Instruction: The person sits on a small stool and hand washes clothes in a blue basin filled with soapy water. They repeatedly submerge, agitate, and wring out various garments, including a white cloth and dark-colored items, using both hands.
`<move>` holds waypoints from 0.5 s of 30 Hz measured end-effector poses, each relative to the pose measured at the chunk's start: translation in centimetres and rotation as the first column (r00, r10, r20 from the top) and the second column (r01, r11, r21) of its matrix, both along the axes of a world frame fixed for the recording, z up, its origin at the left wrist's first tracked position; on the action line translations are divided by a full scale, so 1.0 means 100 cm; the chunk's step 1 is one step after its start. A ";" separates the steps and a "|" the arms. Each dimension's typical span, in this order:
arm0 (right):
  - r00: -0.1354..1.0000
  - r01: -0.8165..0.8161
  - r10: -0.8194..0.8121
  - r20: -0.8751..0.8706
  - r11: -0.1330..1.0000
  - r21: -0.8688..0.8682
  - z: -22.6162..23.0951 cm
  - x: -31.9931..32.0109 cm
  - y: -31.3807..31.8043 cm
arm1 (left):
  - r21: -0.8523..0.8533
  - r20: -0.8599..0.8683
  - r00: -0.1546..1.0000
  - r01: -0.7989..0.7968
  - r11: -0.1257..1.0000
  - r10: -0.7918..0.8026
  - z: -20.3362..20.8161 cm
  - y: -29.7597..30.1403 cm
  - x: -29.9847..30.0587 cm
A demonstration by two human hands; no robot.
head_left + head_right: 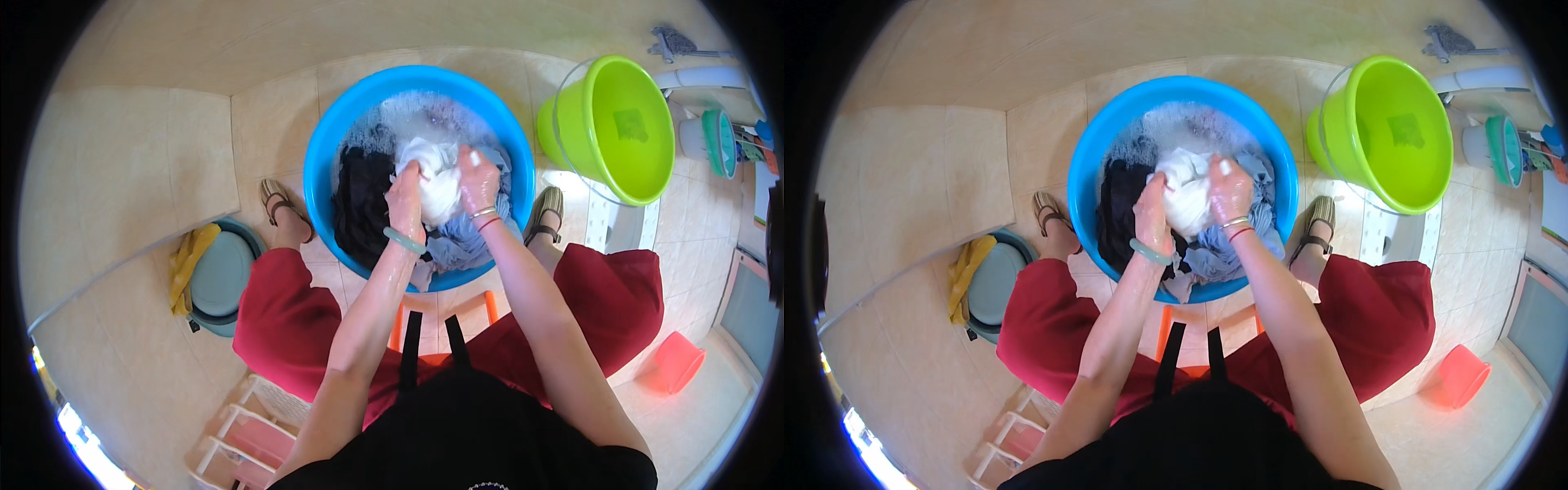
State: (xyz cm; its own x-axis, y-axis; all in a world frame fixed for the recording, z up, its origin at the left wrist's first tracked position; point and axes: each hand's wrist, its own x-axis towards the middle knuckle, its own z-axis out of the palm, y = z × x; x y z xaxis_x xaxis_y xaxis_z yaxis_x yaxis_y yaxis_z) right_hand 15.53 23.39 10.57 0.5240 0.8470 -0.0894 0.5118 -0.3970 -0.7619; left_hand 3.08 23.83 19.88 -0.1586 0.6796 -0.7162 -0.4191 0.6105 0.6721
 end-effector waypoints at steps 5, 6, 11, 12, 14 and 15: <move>0.850 -0.183 0.085 -0.520 0.973 -0.140 -0.026 0.024 -0.055 | 0.348 -0.155 0.963 0.261 0.901 -0.220 -0.022 0.010 -0.021; 0.841 -0.207 0.139 -0.523 0.976 -0.073 -0.024 0.024 -0.053 | 0.447 -0.121 0.963 0.271 0.852 -0.243 -0.031 0.010 -0.024; 0.662 -0.174 0.117 -0.740 0.985 0.000 0.027 0.023 -0.007 | 0.400 -0.388 0.740 0.672 0.623 -0.549 -0.004 0.013 -0.038; 0.557 -0.110 0.041 -0.829 0.994 -0.025 0.038 0.021 0.004 | 0.406 -0.468 0.663 0.749 0.524 -0.585 0.004 0.014 -0.038; 0.405 -0.199 0.157 -0.901 0.977 0.081 0.027 0.025 0.019 | 0.385 -0.328 0.495 0.848 0.364 -0.805 0.029 0.025 -0.031; 0.311 -0.251 0.216 -0.926 0.958 0.139 0.030 0.020 0.026 | 0.395 -0.263 0.449 0.858 0.330 -0.854 0.040 0.028 -0.031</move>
State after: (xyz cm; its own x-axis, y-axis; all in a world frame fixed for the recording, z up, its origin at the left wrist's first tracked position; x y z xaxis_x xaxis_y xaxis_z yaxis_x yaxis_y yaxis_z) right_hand 17.52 25.97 13.60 -0.1315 0.9074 -0.3991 -0.4393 -0.4142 -0.7971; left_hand 0.00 26.61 23.92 0.6910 0.6478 -0.3208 0.1670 0.2887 0.9427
